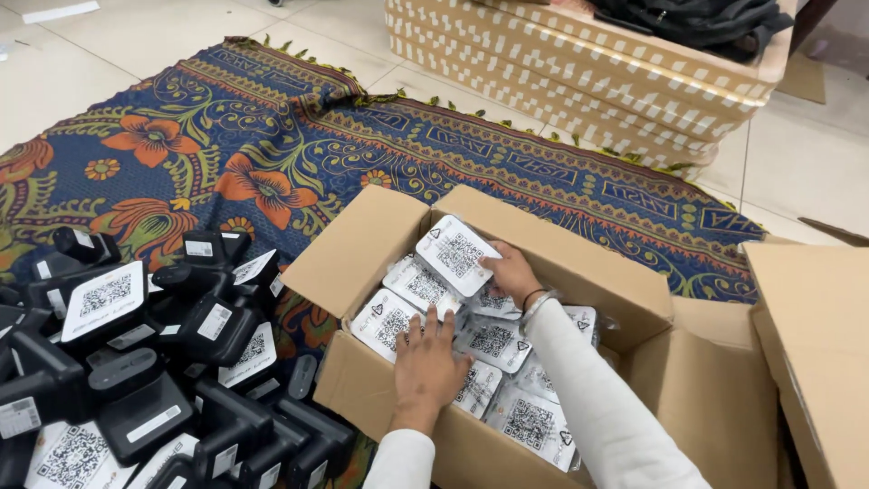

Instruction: The person bags electronic handheld devices and places them into cardboard boxes.

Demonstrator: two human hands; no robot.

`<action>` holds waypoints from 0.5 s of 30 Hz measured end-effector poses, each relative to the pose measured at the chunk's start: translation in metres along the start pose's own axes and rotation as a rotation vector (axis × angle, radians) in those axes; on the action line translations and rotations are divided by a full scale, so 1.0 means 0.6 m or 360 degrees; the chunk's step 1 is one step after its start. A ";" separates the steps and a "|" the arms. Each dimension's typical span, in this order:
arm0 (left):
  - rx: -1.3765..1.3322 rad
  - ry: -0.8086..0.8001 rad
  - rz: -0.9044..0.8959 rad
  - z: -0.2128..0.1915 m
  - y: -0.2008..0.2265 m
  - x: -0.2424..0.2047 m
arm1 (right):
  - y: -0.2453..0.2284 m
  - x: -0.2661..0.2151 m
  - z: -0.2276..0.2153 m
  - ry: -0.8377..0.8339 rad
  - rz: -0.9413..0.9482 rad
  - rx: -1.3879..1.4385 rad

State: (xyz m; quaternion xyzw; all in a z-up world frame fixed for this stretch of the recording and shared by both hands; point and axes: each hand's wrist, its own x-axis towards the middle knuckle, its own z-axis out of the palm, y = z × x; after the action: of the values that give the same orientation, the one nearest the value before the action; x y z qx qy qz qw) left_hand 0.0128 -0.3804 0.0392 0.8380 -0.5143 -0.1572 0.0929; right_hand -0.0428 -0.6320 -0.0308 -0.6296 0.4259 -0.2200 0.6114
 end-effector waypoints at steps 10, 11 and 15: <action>0.0025 -0.0061 -0.0071 0.010 -0.002 0.002 | 0.062 0.029 0.072 0.1211 -0.0321 -0.0213; 0.0044 -0.0061 -0.0067 0.012 -0.002 0.004 | 0.058 0.025 0.070 0.1252 -0.0239 -0.0225; 0.0086 -0.0042 -0.0034 0.015 -0.004 0.005 | 0.030 0.008 0.061 0.1250 -0.0214 -0.0631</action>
State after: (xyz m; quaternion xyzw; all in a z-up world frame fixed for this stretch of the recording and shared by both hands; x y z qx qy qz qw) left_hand 0.0126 -0.3820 0.0294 0.8434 -0.5106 -0.1552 0.0618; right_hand -0.0158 -0.6126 -0.0550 -0.6297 0.6179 -0.3959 0.2549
